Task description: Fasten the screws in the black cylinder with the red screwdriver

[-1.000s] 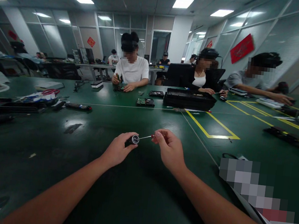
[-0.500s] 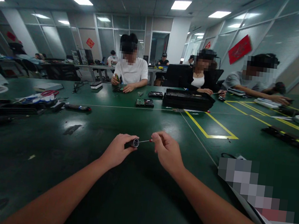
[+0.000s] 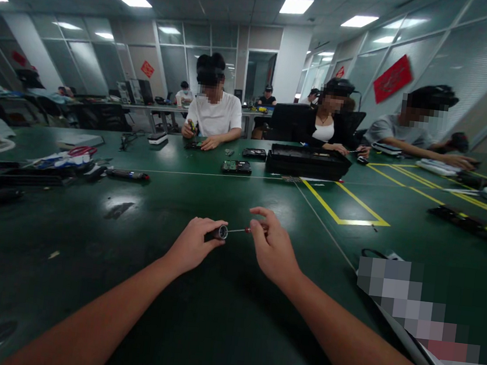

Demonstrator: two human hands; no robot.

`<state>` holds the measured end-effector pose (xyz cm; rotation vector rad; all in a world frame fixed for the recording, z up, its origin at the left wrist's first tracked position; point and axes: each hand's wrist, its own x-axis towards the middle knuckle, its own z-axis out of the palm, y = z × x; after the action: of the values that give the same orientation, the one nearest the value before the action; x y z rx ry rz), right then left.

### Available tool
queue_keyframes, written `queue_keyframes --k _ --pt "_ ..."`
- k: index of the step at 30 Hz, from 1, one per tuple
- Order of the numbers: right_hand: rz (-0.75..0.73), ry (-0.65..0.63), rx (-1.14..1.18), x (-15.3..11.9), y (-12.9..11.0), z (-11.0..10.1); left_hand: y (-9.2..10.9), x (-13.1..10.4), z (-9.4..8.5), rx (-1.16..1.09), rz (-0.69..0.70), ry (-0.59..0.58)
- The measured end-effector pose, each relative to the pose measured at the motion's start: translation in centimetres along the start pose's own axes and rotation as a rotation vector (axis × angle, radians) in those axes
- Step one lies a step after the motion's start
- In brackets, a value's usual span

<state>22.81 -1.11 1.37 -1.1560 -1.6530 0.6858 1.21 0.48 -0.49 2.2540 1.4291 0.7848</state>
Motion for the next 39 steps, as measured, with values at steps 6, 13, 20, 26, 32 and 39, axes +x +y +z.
queue_keyframes --k 6,13,20,26,32,39 --pt "0.048 -0.044 -0.030 0.1 0.0 0.0 -0.3 0.1 -0.1 -0.004 -0.018 0.009" --pt "0.052 0.040 0.159 0.3 0.6 0.4 -0.1 0.1 -0.1 0.004 -0.039 0.012" --pt "0.391 0.183 0.642 1.5 1.9 0.7 0.2 0.3 0.0 0.035 0.107 0.095" --pt "0.320 0.327 0.563 1.8 2.7 0.7 -0.2 0.5 0.3 0.047 0.026 -0.030" --pt "0.153 0.263 0.319 1.2 2.0 0.6 -0.2 0.3 0.3 0.038 0.014 -0.030" --pt "-0.019 0.153 0.002 0.3 0.6 0.2 -0.2 0.3 0.3 0.065 0.031 -0.046"
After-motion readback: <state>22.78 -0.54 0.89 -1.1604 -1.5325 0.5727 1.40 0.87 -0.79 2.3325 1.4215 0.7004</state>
